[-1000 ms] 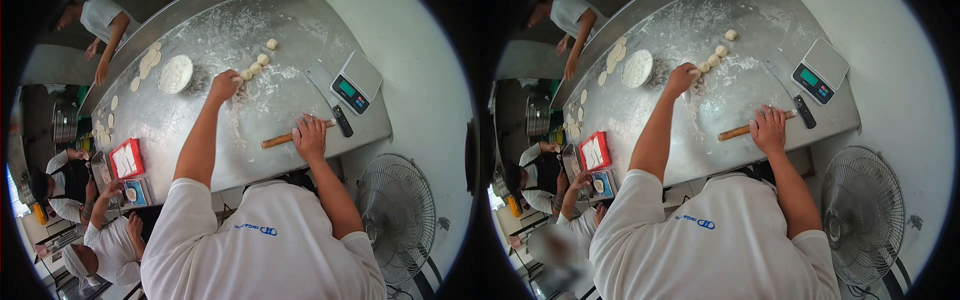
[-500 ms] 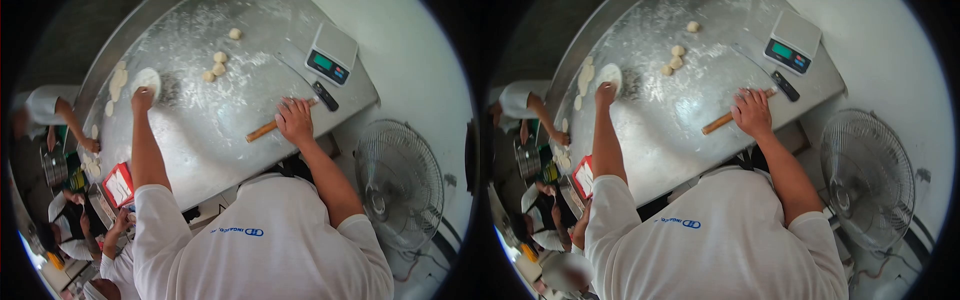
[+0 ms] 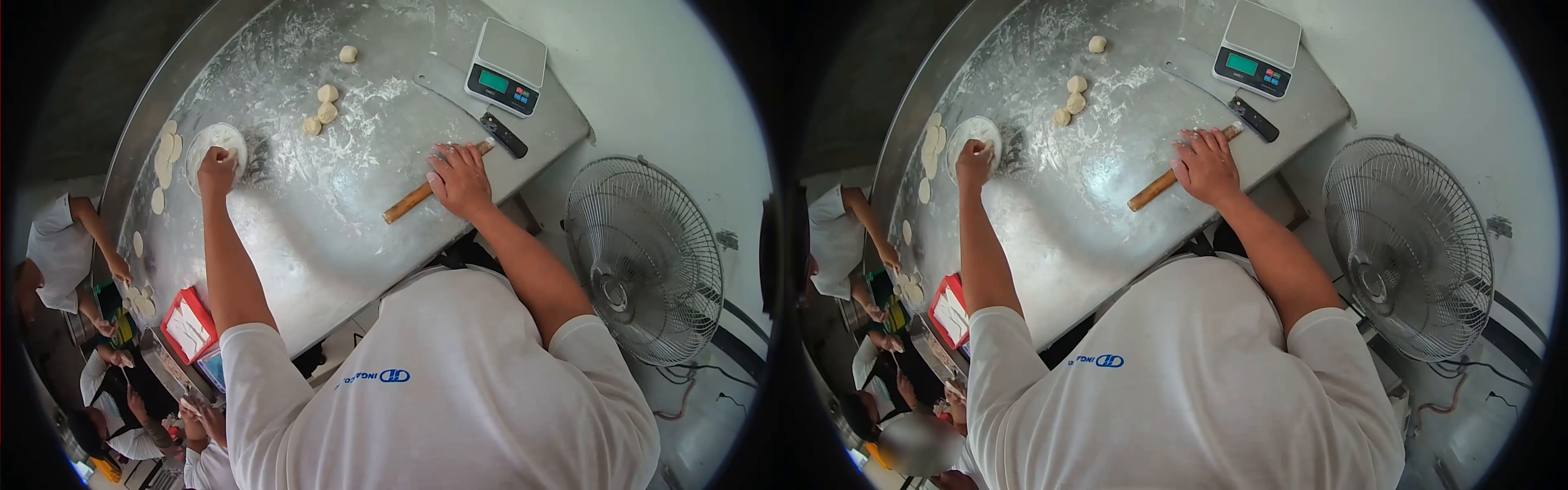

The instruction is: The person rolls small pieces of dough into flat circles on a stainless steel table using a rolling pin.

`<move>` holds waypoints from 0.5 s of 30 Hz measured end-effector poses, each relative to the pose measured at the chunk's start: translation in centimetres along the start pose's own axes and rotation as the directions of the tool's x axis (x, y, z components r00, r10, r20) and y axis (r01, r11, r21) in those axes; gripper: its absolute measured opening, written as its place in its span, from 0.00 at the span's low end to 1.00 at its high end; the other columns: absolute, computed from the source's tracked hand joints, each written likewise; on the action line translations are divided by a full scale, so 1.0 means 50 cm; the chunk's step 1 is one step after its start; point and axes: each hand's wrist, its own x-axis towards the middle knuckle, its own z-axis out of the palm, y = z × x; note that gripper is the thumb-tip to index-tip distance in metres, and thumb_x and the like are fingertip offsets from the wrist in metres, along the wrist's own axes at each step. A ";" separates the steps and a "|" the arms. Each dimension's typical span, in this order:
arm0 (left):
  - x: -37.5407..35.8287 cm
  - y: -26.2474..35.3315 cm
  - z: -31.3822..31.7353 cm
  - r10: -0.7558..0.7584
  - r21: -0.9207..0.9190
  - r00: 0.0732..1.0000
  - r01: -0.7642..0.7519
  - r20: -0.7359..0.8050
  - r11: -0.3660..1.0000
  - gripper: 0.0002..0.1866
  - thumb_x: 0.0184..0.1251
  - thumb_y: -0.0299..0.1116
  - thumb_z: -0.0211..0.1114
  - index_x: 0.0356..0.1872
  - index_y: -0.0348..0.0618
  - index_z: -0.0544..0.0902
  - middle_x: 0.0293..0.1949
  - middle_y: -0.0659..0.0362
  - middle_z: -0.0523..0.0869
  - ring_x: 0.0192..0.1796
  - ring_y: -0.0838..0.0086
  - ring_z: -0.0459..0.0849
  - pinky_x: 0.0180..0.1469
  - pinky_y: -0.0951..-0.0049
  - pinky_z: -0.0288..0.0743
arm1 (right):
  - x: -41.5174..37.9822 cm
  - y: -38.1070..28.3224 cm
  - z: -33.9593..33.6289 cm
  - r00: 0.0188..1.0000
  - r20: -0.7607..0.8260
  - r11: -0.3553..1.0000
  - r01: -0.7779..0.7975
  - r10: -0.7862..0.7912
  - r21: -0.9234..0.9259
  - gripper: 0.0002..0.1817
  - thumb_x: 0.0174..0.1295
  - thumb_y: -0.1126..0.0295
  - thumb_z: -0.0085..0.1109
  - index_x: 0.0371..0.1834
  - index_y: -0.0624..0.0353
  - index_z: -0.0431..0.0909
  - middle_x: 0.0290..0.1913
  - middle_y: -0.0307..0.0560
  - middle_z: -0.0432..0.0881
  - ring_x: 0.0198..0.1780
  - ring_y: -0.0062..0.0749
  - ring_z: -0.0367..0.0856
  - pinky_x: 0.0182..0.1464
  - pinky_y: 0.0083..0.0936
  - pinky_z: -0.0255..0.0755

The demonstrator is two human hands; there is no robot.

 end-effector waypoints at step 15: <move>-0.401 0.442 0.160 0.284 -0.519 0.849 -0.014 0.445 0.855 0.13 0.60 0.31 0.78 0.46 0.43 0.88 0.42 0.50 0.92 0.45 0.57 0.91 0.52 0.61 0.83 | -0.025 -0.075 -0.016 0.962 0.262 0.991 0.104 -0.079 -0.084 0.33 0.72 0.42 0.60 0.74 0.50 0.80 0.81 0.57 0.70 0.80 0.60 0.67 0.82 0.71 0.45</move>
